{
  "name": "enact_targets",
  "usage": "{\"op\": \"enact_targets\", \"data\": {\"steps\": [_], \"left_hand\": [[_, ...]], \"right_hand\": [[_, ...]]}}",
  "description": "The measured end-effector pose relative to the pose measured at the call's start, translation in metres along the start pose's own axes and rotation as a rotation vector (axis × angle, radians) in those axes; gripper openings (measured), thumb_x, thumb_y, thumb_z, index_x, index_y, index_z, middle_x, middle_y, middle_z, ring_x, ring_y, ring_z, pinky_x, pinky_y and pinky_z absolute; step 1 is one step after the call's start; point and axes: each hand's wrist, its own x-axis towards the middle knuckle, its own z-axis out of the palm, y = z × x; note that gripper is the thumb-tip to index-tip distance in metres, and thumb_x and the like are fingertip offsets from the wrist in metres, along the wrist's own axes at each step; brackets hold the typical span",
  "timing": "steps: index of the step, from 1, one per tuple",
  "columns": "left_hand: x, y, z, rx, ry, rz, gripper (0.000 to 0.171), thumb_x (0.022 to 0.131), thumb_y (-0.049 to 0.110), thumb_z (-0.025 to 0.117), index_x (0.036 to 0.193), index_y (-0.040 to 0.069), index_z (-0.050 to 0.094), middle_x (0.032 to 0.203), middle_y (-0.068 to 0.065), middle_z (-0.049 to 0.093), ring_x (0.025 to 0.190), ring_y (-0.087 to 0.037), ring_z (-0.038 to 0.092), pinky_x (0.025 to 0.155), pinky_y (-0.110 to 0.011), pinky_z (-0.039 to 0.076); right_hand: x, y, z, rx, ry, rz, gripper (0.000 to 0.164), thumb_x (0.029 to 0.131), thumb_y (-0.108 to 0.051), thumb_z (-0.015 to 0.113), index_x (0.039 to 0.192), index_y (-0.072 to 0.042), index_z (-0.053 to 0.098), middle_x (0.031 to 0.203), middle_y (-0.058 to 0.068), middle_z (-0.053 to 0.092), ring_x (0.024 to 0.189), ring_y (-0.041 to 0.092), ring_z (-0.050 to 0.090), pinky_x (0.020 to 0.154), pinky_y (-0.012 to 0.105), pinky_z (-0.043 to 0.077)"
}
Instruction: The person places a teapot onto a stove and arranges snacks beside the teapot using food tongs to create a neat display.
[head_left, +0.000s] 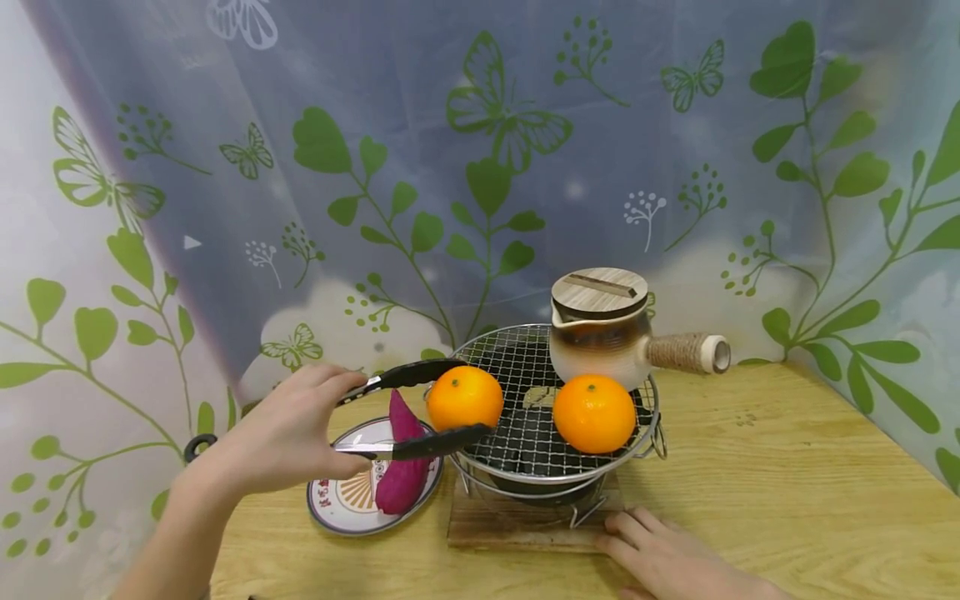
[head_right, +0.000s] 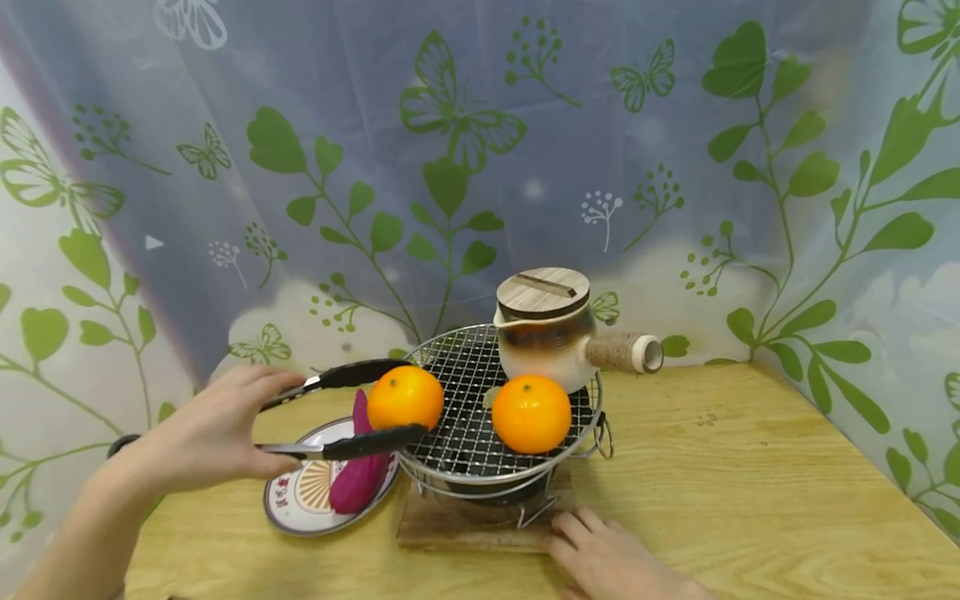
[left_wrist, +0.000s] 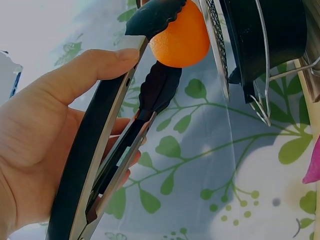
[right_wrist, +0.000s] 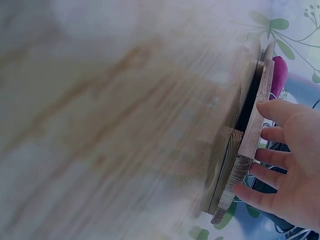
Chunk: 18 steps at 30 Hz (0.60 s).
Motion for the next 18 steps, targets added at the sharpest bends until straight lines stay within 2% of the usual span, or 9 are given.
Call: {"op": "enact_targets", "data": {"steps": [8,18], "left_hand": [[0.001,0.008,0.002,0.022,0.006,0.033,0.076,0.062,0.032,0.080,0.124,-0.003,0.053,0.121,-0.015,0.054,0.111,-0.033,0.048,0.093,-0.051,0.040],[0.003,0.017,0.002,0.061,0.011,0.051,0.076,0.062,0.034,0.080,0.124,0.000,0.054,0.121,-0.011,0.055,0.111,-0.029,0.047,0.092,-0.049,0.041]], "right_hand": [[-0.001,0.000,0.000,0.006,-0.028,0.007,0.045,0.075,-0.041,0.070,0.110,-0.013,0.059,0.107,0.005,0.052,0.090,0.019,0.047,0.067,0.030,0.048],[0.000,0.002,0.002,-0.002,0.005,-0.006,0.048,0.071,-0.039,0.072,0.109,-0.012,0.059,0.106,0.005,0.052,0.089,0.019,0.047,0.068,0.031,0.048]]}}
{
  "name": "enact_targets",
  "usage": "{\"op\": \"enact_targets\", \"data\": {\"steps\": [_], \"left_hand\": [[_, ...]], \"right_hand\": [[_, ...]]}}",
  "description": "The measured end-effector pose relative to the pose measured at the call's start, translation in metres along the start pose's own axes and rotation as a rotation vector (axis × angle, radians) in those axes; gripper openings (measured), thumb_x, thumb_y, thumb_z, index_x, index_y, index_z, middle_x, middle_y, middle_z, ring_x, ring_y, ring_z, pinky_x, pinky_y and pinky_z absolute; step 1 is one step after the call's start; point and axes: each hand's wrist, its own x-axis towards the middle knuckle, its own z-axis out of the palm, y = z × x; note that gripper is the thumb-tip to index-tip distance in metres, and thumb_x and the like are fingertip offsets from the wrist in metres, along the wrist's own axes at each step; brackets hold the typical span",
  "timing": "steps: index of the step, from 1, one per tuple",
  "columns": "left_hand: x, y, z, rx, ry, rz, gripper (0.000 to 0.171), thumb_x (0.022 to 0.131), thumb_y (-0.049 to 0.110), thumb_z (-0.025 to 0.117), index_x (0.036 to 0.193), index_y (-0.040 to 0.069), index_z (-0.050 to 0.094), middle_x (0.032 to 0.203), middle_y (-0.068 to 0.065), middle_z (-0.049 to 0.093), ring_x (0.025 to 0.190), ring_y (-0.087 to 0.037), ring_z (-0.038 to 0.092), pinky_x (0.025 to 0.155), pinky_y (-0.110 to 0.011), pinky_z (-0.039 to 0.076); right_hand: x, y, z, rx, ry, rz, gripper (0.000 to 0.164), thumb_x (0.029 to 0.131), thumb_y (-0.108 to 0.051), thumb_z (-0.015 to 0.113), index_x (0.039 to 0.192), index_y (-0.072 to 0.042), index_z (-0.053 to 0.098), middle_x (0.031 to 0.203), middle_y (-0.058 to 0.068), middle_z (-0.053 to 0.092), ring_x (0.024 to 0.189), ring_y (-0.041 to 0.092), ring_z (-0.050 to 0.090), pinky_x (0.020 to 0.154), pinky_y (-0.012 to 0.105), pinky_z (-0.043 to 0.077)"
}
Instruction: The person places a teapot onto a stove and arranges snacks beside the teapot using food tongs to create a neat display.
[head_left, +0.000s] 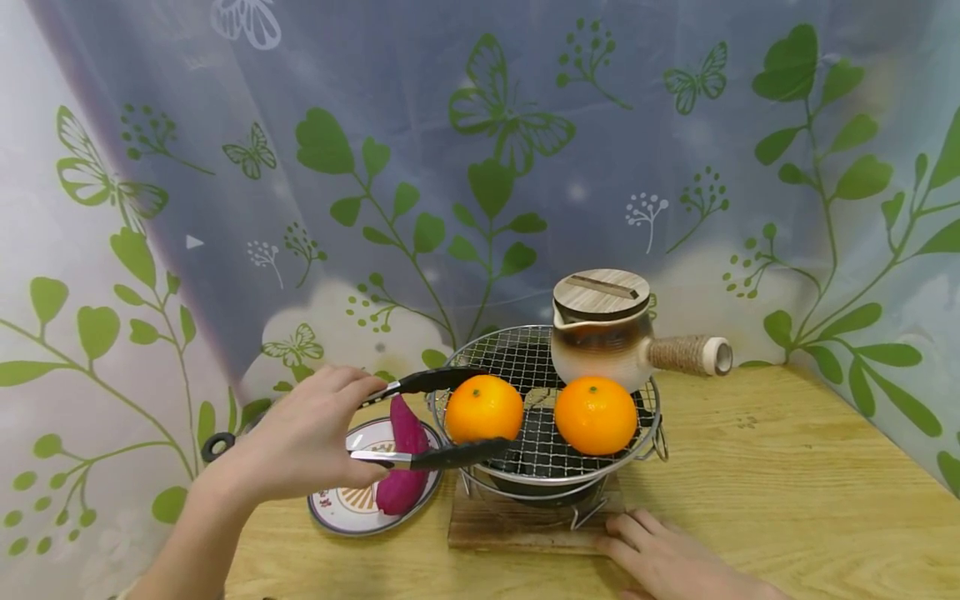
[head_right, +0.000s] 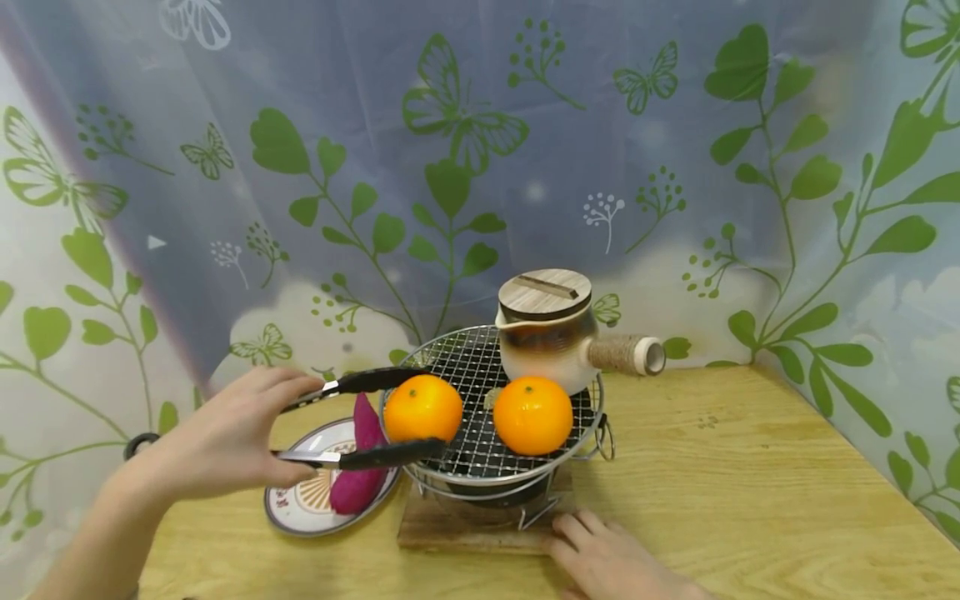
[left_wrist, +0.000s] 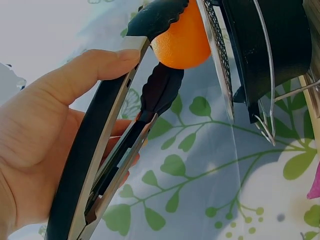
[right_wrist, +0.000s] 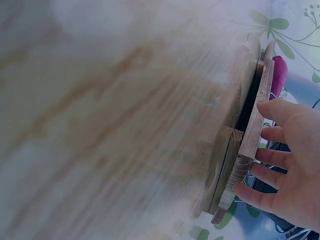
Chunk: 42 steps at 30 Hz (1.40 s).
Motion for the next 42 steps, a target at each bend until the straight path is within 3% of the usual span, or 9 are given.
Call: {"op": "enact_targets", "data": {"steps": [20,28,42], "left_hand": [[0.006,0.006,0.009,0.016,0.035,0.065,0.075,0.060,0.035,0.079,0.122,0.000,0.055,0.114,-0.008,0.057,0.102,-0.024,0.047,0.090,-0.042,0.041],[0.007,0.009,0.009,0.017,0.022,0.057,0.078,0.060,0.038,0.078,0.124,0.001,0.054,0.116,-0.008,0.057,0.104,-0.024,0.048,0.093,-0.045,0.040],[0.010,0.011,0.010,-0.014,0.007,0.044,0.079,0.061,0.038,0.079,0.125,0.000,0.054,0.118,-0.009,0.056,0.104,-0.025,0.048,0.091,-0.044,0.041]], "right_hand": [[-0.002,-0.001,0.001,0.009,0.018,0.006,0.049,0.071,-0.038,0.073,0.110,-0.013,0.058,0.107,0.004,0.051,0.090,0.019,0.047,0.065,0.030,0.048],[-0.002,-0.001,0.000,0.004,0.017,0.002,0.048,0.073,-0.039,0.072,0.111,-0.013,0.057,0.107,0.005,0.051,0.090,0.020,0.047,0.065,0.030,0.047],[-0.001,-0.002,0.000,0.003,0.043,0.013,0.055,0.065,-0.036,0.075,0.111,-0.012,0.058,0.106,0.005,0.052,0.091,0.019,0.046,0.067,0.031,0.047]]}}
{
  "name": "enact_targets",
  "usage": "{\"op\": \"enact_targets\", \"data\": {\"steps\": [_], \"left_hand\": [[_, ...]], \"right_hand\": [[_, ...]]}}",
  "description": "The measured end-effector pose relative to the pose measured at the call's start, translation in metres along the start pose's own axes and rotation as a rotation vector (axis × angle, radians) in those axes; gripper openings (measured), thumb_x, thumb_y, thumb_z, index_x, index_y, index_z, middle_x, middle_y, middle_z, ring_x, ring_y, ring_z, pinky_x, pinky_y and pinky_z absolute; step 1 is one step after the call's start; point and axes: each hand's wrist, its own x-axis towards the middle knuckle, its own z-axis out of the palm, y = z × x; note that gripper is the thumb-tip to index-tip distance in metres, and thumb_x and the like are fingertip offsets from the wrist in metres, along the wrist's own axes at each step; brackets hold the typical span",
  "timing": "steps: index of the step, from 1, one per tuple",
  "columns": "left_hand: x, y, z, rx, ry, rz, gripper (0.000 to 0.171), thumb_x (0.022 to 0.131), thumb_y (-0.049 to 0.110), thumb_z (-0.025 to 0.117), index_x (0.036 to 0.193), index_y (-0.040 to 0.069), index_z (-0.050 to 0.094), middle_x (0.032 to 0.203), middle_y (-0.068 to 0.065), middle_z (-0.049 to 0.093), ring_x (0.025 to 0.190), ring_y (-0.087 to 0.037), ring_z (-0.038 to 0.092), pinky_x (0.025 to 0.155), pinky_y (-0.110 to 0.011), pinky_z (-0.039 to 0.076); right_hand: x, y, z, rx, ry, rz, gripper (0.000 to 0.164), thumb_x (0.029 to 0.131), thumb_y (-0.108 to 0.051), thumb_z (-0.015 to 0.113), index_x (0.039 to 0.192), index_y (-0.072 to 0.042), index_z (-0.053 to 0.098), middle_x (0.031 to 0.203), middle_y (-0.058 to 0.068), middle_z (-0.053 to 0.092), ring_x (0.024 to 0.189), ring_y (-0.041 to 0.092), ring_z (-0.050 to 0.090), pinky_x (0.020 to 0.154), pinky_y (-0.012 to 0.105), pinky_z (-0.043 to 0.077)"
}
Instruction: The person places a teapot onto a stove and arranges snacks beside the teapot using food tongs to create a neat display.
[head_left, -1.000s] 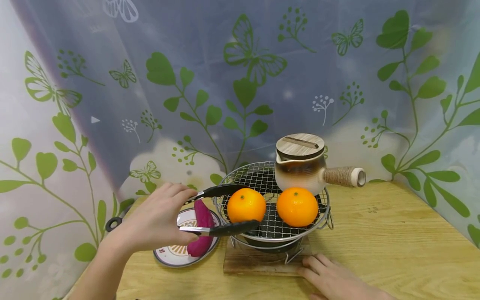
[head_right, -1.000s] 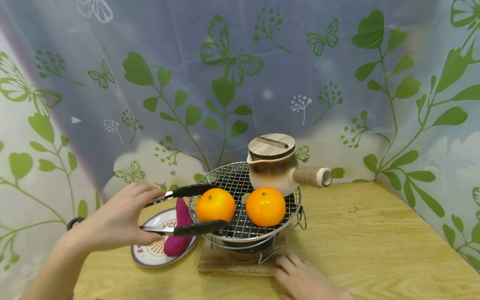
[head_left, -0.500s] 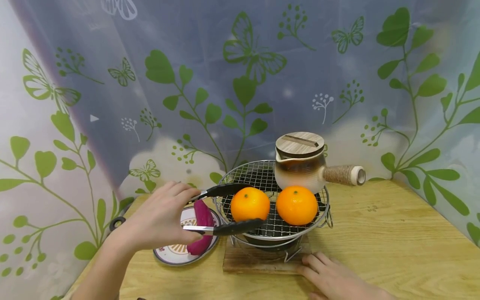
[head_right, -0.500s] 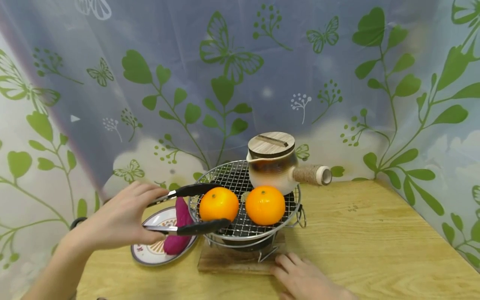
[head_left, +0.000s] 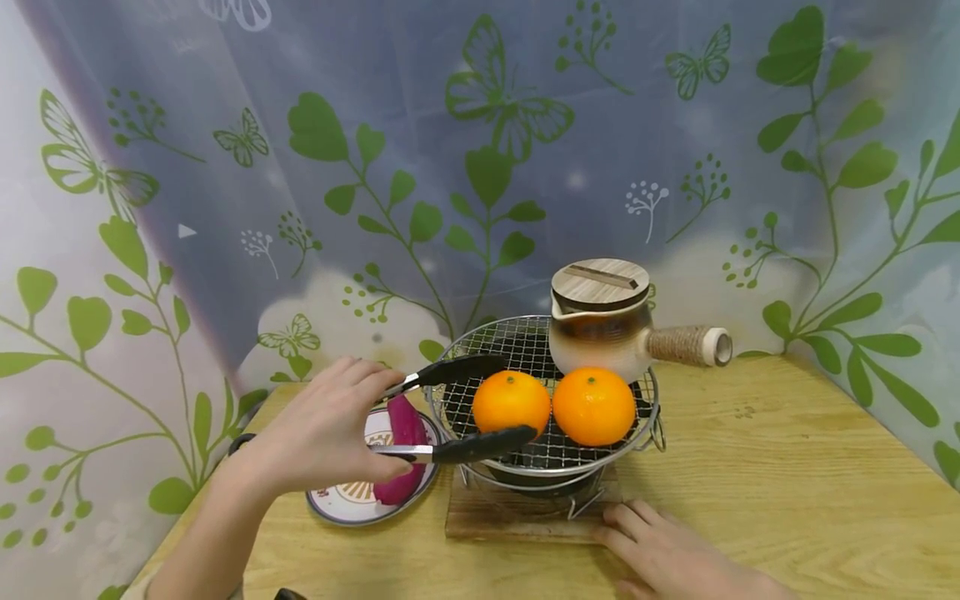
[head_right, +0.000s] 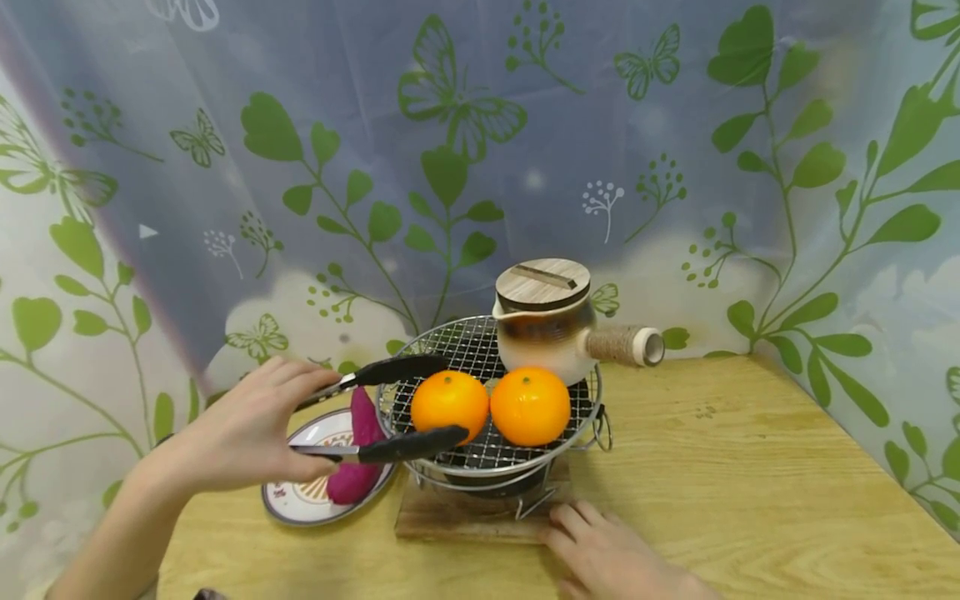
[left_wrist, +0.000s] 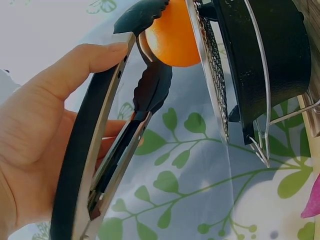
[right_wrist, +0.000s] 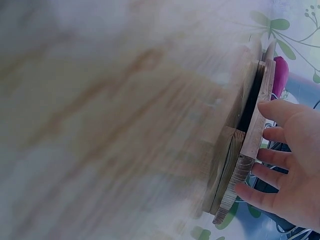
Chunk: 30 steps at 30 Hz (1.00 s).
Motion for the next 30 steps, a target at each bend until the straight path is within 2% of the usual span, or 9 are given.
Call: {"op": "enact_targets", "data": {"steps": [9,17,30], "left_hand": [[-0.002,-0.002,0.000,0.004,0.007,-0.006,0.080,0.060,0.039,0.080,0.124,-0.001,0.054,0.118,-0.009,0.056,0.105,-0.024,0.048,0.090,-0.044,0.042],[-0.008,-0.006,-0.005,-0.049,0.007,-0.060,0.078,0.061,0.038,0.080,0.125,0.001,0.053,0.120,-0.009,0.054,0.110,-0.026,0.046,0.090,-0.047,0.042],[-0.027,-0.033,-0.011,-0.201,0.053,-0.171,0.079,0.066,0.031,0.081,0.131,0.003,0.047,0.130,-0.012,0.049,0.120,-0.032,0.038,0.095,-0.053,0.036]], "right_hand": [[0.001,0.001,0.000,0.001,-0.012,-0.002,0.056,0.066,-0.037,0.076,0.113,-0.013,0.057,0.106,0.005,0.051,0.090,0.019,0.047,0.066,0.031,0.047],[0.001,0.001,-0.002,0.010,-0.025,0.010,0.054,0.068,-0.037,0.075,0.113,-0.013,0.058,0.106,0.004,0.052,0.090,0.019,0.047,0.067,0.031,0.048],[0.000,0.001,-0.001,0.008,-0.008,-0.006,0.053,0.069,-0.038,0.074,0.113,-0.013,0.057,0.107,0.004,0.051,0.091,0.019,0.047,0.066,0.031,0.048]]}}
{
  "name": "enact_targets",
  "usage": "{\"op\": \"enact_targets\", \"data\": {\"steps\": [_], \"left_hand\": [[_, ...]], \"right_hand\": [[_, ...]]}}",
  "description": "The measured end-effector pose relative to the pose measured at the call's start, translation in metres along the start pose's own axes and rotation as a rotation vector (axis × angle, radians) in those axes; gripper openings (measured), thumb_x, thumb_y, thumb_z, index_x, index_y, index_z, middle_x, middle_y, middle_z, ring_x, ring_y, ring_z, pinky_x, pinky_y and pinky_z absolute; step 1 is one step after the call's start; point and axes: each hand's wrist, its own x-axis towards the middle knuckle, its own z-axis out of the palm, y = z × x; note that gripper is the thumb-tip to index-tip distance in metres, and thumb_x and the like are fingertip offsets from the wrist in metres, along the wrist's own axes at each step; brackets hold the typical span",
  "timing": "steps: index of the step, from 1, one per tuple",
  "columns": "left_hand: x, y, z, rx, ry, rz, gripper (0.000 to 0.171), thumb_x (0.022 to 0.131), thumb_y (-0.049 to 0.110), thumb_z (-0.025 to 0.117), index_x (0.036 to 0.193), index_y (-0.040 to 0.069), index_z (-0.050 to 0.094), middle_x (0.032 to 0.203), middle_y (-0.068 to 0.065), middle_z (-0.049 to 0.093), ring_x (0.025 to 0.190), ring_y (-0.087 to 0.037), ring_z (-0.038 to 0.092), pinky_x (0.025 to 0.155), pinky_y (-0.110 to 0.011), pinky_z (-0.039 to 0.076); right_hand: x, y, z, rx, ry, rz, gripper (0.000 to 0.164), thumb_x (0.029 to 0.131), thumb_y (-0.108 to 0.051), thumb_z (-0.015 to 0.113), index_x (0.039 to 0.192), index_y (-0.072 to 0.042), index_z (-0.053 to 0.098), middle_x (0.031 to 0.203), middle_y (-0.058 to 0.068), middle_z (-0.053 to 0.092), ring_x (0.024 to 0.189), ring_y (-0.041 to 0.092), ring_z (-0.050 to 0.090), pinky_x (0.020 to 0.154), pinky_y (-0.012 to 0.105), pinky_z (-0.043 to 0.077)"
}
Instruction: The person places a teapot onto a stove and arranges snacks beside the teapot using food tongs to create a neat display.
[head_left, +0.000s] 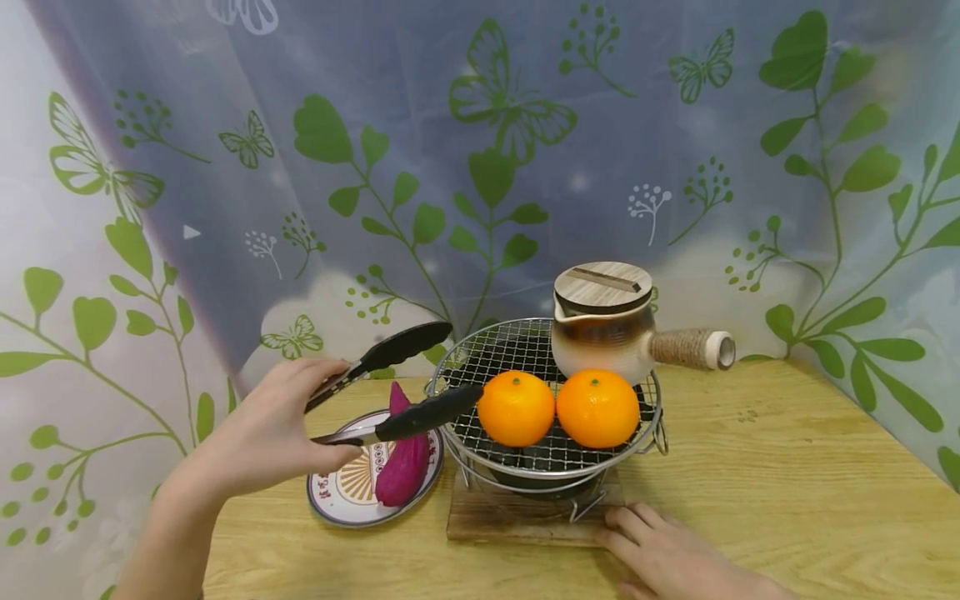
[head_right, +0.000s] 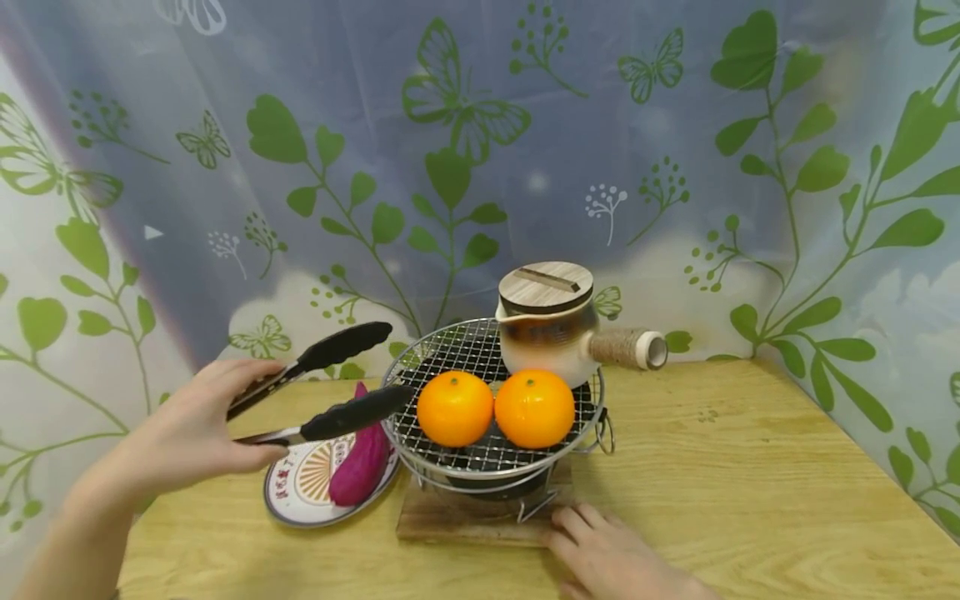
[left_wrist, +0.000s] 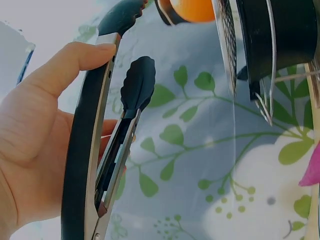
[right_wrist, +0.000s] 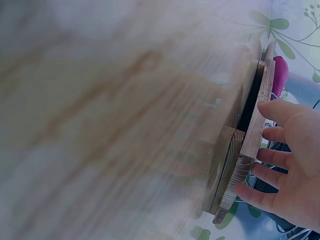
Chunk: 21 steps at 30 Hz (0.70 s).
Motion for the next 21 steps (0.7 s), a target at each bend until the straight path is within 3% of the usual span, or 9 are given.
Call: {"op": "enact_targets", "data": {"steps": [4,14,21], "left_hand": [[-0.003,-0.012,-0.001,-0.012,0.012,-0.028,0.081,0.066,0.032,0.081,0.132,0.001,0.044,0.132,-0.017,0.047,0.121,-0.036,0.037,0.094,-0.057,0.034],[-0.009,-0.047,0.002,0.027,0.011,-0.183,0.087,0.066,0.036,0.080,0.130,-0.008,0.042,0.127,-0.029,0.046,0.117,-0.047,0.037,0.091,-0.063,0.032],[-0.011,-0.062,0.009,0.067,-0.010,-0.310,0.091,0.065,0.042,0.079,0.128,-0.013,0.042,0.123,-0.035,0.045,0.111,-0.053,0.039,0.088,-0.064,0.034]], "right_hand": [[0.000,0.000,0.000,-0.013,0.002,0.006,0.053,0.068,-0.039,0.074,0.112,-0.013,0.058,0.107,0.004,0.051,0.091,0.018,0.047,0.067,0.031,0.049],[0.000,0.000,0.000,-0.009,-0.003,0.008,0.052,0.069,-0.039,0.074,0.111,-0.013,0.058,0.105,0.004,0.051,0.090,0.018,0.047,0.068,0.031,0.048],[0.001,0.000,0.002,-0.029,0.003,-0.007,0.052,0.067,-0.038,0.074,0.110,-0.013,0.058,0.106,0.004,0.051,0.090,0.018,0.048,0.071,0.032,0.048]]}}
